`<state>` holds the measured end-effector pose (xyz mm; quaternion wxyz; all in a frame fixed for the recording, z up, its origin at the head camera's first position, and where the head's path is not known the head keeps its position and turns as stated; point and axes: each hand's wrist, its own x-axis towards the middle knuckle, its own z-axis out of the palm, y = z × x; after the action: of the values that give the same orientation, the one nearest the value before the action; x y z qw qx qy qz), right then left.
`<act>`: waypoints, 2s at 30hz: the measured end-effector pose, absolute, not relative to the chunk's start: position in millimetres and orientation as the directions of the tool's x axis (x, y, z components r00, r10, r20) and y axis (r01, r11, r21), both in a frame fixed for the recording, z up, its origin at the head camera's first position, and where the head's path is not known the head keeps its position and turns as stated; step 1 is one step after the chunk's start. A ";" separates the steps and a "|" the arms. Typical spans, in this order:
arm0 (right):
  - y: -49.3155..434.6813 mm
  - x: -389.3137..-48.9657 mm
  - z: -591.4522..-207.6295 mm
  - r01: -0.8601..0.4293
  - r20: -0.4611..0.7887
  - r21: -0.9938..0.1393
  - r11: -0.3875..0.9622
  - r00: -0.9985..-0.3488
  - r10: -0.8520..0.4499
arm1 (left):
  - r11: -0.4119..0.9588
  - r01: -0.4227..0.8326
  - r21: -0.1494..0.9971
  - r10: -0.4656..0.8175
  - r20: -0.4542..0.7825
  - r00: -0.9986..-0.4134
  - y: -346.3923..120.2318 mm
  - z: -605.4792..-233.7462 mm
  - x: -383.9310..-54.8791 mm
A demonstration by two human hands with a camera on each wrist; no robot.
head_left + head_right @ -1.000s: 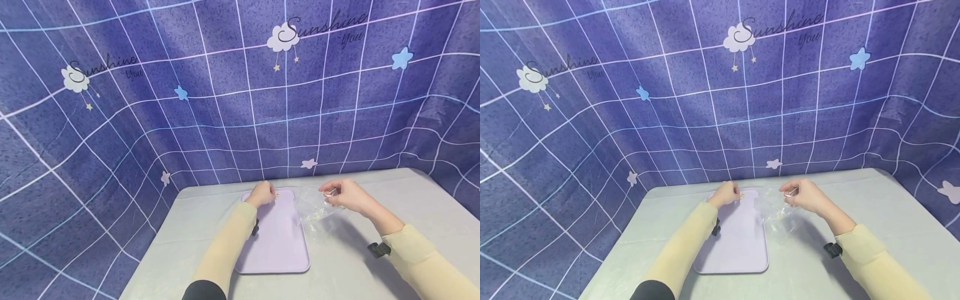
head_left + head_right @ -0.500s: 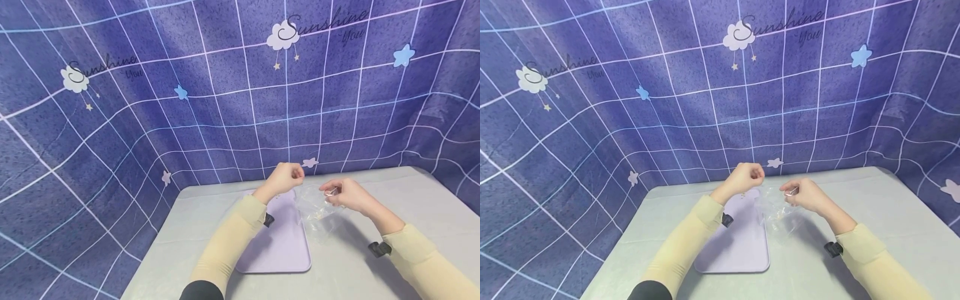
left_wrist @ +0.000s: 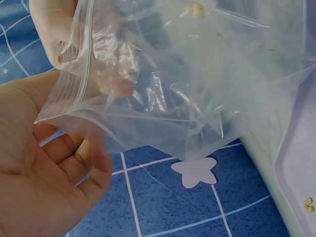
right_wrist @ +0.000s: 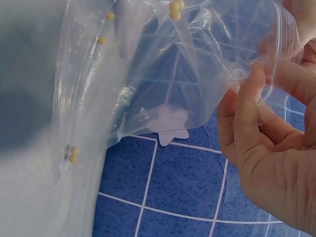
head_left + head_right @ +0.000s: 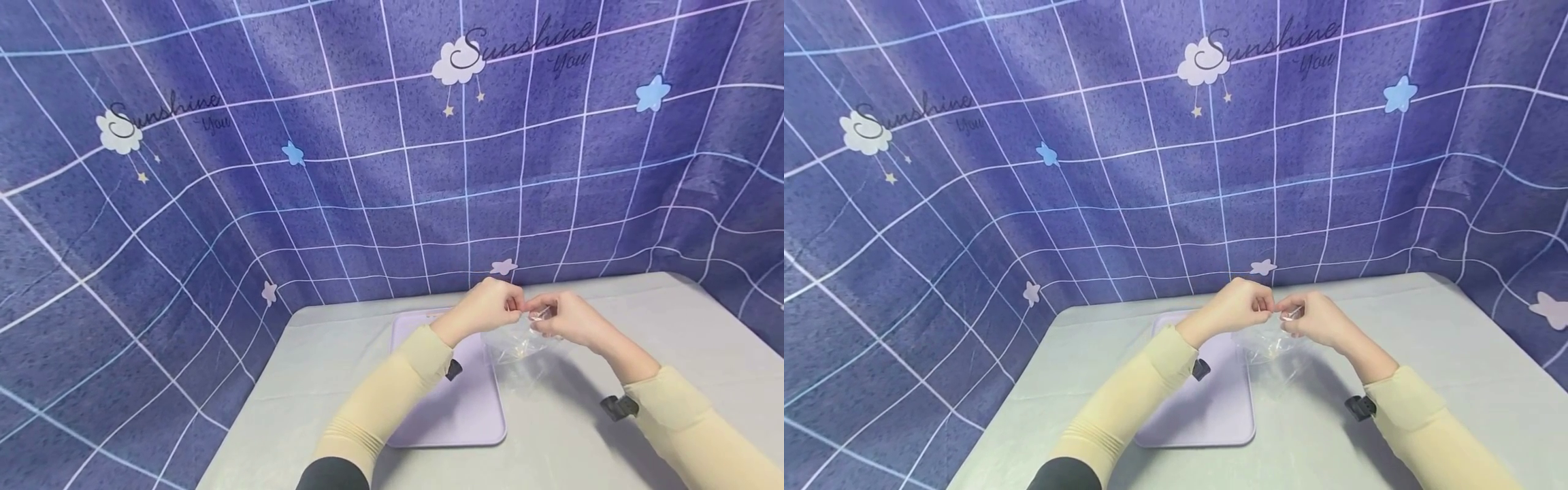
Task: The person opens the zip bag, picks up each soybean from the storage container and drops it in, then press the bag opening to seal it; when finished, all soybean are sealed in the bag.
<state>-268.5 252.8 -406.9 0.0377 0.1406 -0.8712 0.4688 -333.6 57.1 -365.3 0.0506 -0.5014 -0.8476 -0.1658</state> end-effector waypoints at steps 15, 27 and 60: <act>249.8 -269.6 -407.3 -0.275 0.188 -0.799 0.535 -0.959 -0.212 | 0.512 0.714 0.478 0.637 0.346 -0.689 19.9 -372.6 -376.6; 251.0 -270.2 -406.2 -0.270 0.186 -0.804 0.530 -0.960 -0.207 | 0.675 0.465 0.573 0.442 0.191 -0.877 -27.0 -447.0 -429.7; 249.9 -271.2 -410.2 -0.257 0.168 -0.798 0.545 -0.964 -0.208 | 0.704 0.569 0.425 0.535 0.210 -0.818 -20.1 -473.0 -427.2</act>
<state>-271.2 249.9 -410.2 0.0267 0.1323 -0.8786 0.4581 -427.2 -20.1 -473.0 0.0354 -0.2992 -0.9224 -0.2418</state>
